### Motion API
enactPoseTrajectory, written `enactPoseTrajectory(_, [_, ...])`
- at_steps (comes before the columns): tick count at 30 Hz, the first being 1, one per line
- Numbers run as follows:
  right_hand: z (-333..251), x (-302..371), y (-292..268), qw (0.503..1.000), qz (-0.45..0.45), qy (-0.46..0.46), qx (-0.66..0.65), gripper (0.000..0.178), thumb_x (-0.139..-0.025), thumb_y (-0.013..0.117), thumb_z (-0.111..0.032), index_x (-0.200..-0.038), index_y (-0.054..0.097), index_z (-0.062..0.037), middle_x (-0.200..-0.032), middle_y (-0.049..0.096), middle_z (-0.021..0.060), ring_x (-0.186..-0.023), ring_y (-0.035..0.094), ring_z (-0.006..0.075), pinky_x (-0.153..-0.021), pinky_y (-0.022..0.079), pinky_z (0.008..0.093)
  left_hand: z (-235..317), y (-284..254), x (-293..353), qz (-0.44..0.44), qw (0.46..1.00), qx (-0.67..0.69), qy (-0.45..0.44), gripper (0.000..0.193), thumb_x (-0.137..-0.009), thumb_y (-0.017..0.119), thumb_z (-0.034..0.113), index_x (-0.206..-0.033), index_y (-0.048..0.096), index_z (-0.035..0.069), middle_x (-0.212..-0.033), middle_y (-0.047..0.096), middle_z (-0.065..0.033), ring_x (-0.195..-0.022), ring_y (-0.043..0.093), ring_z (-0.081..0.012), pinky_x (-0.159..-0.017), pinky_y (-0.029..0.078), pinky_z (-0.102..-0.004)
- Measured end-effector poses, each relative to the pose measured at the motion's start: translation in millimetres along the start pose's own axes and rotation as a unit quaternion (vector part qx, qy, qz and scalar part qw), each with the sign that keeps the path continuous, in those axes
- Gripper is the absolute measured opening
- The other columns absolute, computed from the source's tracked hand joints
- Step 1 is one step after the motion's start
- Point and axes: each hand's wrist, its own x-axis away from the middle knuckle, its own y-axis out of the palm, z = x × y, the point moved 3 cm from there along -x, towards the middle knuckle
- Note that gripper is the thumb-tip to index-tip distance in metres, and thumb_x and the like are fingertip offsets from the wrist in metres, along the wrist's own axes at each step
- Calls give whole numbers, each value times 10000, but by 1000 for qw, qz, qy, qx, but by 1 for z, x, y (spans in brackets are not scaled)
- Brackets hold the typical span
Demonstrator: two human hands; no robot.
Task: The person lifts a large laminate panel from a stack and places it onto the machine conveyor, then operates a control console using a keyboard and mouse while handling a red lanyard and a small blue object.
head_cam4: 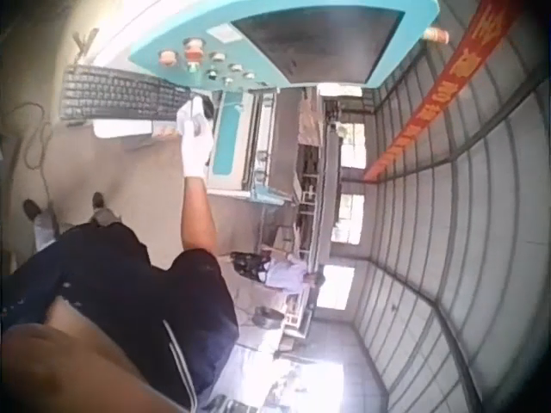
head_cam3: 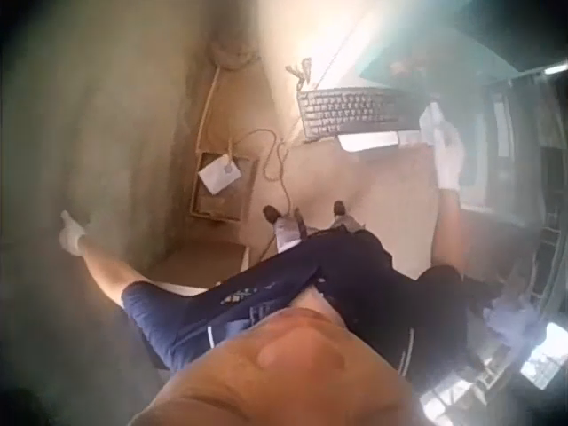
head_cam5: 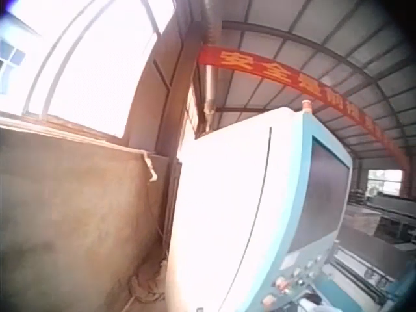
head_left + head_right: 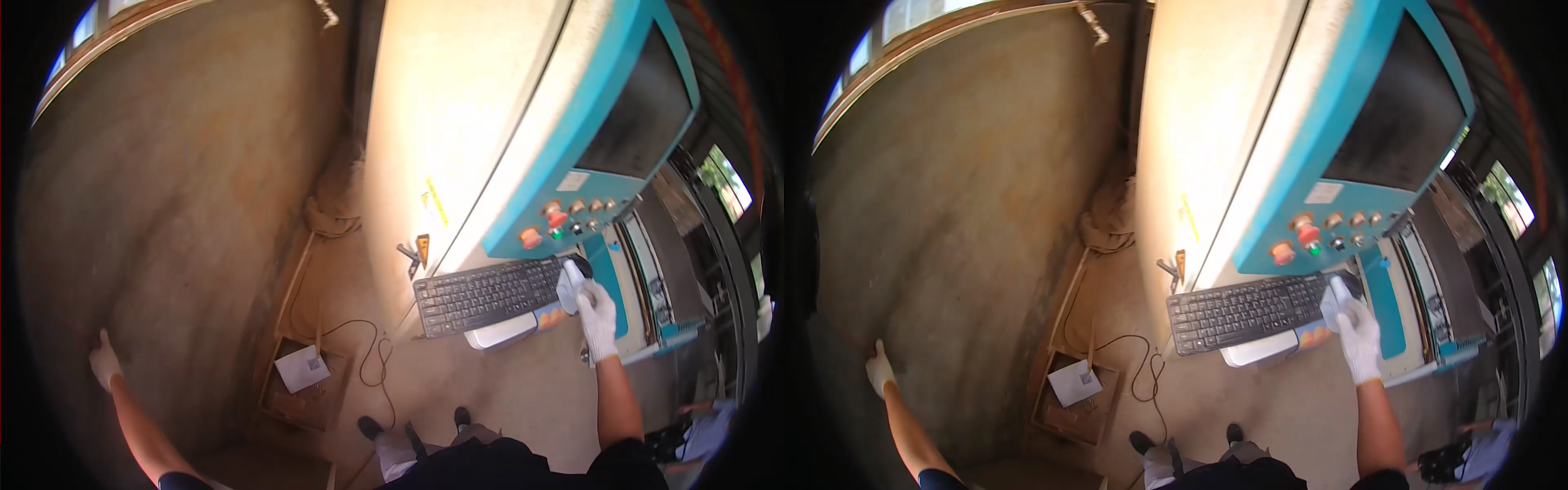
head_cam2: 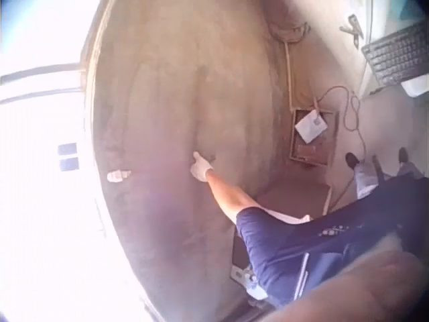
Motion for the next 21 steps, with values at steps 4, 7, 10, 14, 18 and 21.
enactPoseTrajectory(4, [6,-77,-5,986,40,124,-107,407,-896,681,-246,-1178,640,45,-1064,713,130,-992,663,204,-888,510,330,4,48,-15,7,989,-63,137,616,-1040,398,479,-1162,644,-73,-1123,636,-321,-1096,573,-465,-909,448,-503])
enactPoseTrajectory(7, [-53,-90,31,954,22,193,-229,277,-933,655,-318,-926,652,-41,-774,615,17,-639,560,106,-572,454,244,-85,13,-72,76,989,-36,118,544,-1033,446,437,-1023,658,-64,-932,691,-256,-848,662,-392,-748,508,-454])
enactPoseTrajectory(10, [-19,-104,31,930,-9,172,-325,271,-957,631,-308,-752,535,-158,-647,485,-52,-521,437,60,-468,353,230,22,-80,32,-72,949,299,68,357,-988,554,343,-799,575,41,-654,511,21,-509,441,-71,-471,368,-273])
enactPoseTrajectory(14, [89,-143,-4,984,147,-46,93,159,-888,601,-44,-1016,558,39,-913,607,143,-893,603,302,-844,465,410,113,-205,48,-3,880,399,257,369,-1011,539,317,-1008,686,-22,-794,689,-73,-670,638,-136,-641,514,-282])
enactPoseTrajectory(18, [86,-142,6,968,192,-148,65,283,-883,597,-16,-1163,592,19,-1025,665,177,-953,648,328,-908,501,386,155,-385,69,162,788,490,335,363,-1026,529,317,-1029,688,-10,-875,711,-94,-795,675,-162,-751,531,-310])
enactPoseTrajectory(21, [-16,-53,12,986,93,-138,7,375,-973,600,-240,-1233,598,30,-1206,632,223,-1056,618,364,-980,476,444,166,-461,78,183,753,475,417,385,-1042,502,322,-1048,685,-16,-850,690,-94,-754,661,-161,-702,517,-282])
